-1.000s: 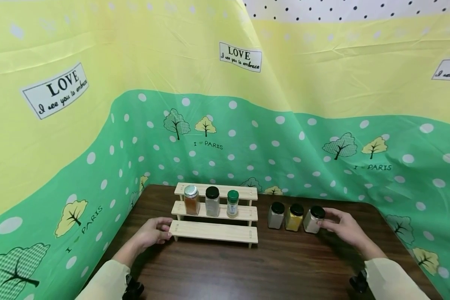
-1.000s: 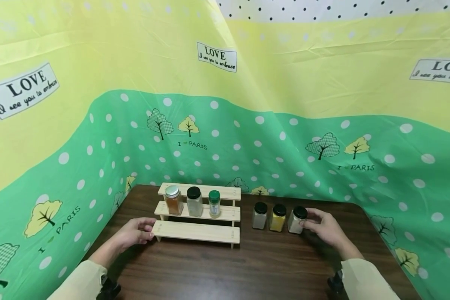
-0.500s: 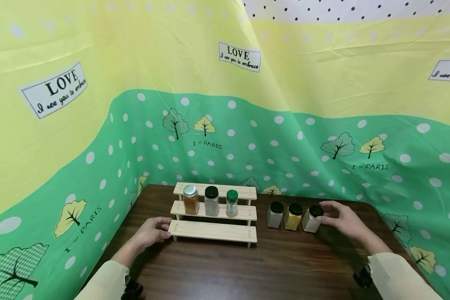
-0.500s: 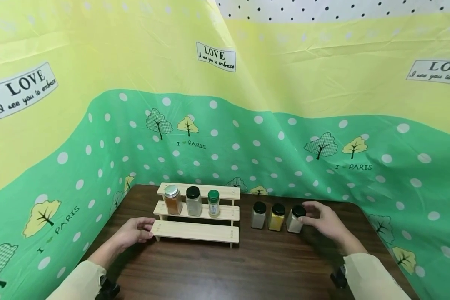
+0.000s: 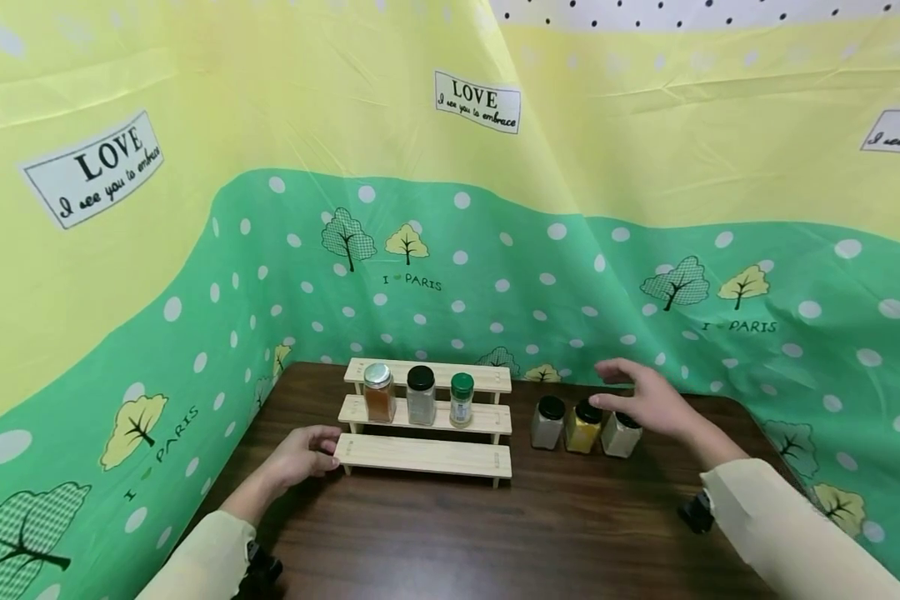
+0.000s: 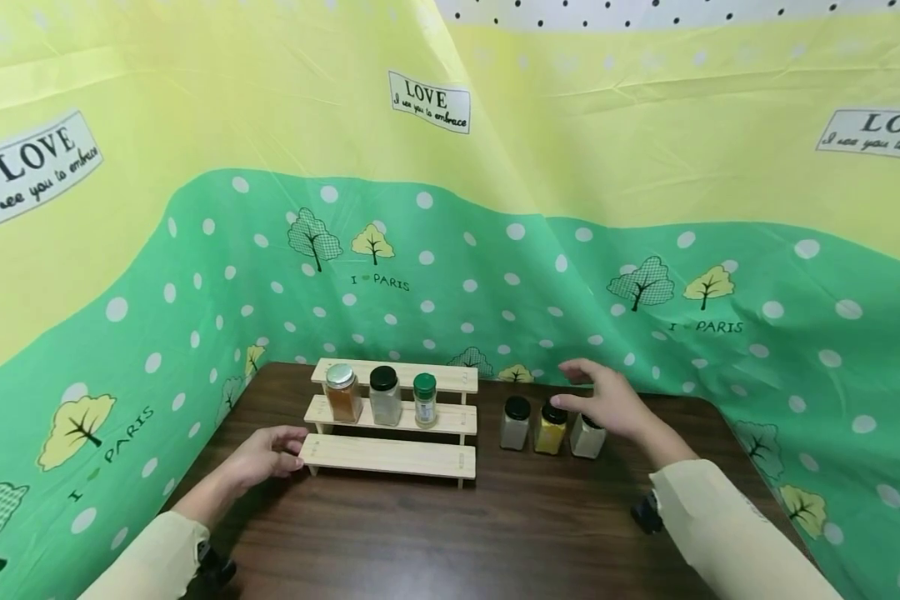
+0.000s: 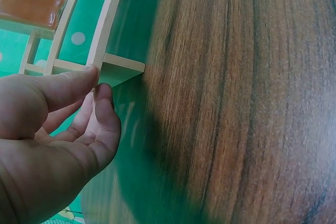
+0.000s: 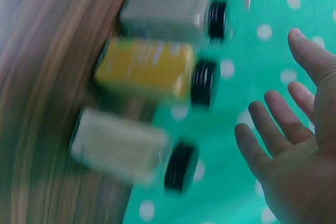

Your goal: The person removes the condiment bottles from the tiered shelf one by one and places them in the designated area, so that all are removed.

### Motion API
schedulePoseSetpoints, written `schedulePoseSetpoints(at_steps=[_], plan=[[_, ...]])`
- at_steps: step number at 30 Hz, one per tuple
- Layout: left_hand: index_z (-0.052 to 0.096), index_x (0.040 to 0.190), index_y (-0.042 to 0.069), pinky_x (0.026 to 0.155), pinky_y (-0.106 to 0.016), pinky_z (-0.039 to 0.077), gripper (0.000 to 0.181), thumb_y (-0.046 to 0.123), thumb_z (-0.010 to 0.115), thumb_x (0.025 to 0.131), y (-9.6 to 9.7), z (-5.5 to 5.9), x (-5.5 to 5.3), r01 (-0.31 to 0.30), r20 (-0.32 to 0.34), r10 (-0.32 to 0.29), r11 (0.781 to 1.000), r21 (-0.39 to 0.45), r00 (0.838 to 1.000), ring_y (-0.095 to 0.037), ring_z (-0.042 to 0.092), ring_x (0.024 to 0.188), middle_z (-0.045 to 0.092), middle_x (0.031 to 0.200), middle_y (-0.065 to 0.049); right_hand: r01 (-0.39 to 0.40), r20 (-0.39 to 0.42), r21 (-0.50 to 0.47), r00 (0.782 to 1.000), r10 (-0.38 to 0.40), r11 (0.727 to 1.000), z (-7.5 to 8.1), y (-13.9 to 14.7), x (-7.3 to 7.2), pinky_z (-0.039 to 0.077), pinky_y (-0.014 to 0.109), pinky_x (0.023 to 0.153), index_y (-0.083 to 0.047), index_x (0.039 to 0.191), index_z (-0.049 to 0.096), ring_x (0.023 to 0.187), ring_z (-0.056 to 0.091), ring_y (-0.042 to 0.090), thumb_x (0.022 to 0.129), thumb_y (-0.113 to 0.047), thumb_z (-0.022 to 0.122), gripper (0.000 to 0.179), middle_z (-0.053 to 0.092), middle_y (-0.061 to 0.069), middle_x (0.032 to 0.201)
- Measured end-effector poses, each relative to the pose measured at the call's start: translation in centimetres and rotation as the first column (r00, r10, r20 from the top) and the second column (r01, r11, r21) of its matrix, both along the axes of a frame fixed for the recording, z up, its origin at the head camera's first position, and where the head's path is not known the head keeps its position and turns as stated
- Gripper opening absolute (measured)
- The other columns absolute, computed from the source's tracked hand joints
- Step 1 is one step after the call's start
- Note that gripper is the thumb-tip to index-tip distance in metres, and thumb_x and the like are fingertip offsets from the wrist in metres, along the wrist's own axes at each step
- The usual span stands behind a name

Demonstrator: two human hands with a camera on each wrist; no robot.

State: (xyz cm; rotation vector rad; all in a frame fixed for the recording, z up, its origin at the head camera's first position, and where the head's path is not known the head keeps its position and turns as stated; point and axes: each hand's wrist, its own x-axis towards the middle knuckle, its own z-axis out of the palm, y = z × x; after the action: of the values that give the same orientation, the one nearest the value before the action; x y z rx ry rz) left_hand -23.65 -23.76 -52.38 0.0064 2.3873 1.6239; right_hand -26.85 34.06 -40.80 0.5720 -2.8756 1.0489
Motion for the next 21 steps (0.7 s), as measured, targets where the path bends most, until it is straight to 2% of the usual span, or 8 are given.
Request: schedulePoseSetpoints(at_steps=[8,13,17,21], plan=[[0.053,0.139,-0.011,0.074,-0.042,0.059,0.059,-0.011,0.072,0.084,0.0,0.1,0.1,0.001,0.005,-0.001,1.0,-0.001,1.0,-0.02,0.065,0.084,0.062,0.11,-0.02,-0.086,0.039,-0.087,0.995,0.089,0.993,-1.7,-8.3,-0.9,0.05,0.055,0.101,-0.012,0.14,0.058,0.125,0.06,0.035,0.093,-0.038,0.077,0.058,0.063,0.014,0.137],[0.054,0.139,-0.011,0.074,-0.041,0.059,0.058,-0.011,0.072,0.084,0.0,0.1,0.2,-0.002,0.012,0.002,1.0,-0.004,1.0,-0.021,0.065,0.083,0.063,0.108,-0.019,-0.144,0.076,-0.158,0.985,0.157,0.977,-2.2,-12.5,-0.8,0.054,0.049,0.097,-0.008,0.138,0.059,0.12,0.063,0.035,0.093,-0.033,0.078,0.055,0.064,0.015,0.133],[0.055,0.139,-0.009,0.073,-0.04,0.059,0.058,-0.011,0.073,0.084,-0.1,0.3,0.3,0.001,0.019,-0.001,1.0,-0.003,1.0,-0.021,0.065,0.083,0.063,0.108,-0.018,-0.147,0.107,-0.216,0.979,0.173,0.965,-2.6,-14.9,-0.8,0.056,0.047,0.095,-0.01,0.138,0.058,0.119,0.065,0.036,0.093,-0.03,0.078,0.053,0.063,0.015,0.131],[0.056,0.138,-0.009,0.072,-0.039,0.059,0.057,-0.011,0.073,0.083,0.0,0.3,0.1,-0.003,0.018,0.004,1.0,-0.012,1.0,-0.021,0.065,0.083,0.063,0.108,-0.019,-0.124,0.119,-0.246,0.98,0.157,0.961,-3.0,-16.6,-0.8,0.056,0.046,0.094,-0.011,0.138,0.057,0.116,0.066,0.034,0.093,-0.026,0.078,0.052,0.065,0.012,0.129]])
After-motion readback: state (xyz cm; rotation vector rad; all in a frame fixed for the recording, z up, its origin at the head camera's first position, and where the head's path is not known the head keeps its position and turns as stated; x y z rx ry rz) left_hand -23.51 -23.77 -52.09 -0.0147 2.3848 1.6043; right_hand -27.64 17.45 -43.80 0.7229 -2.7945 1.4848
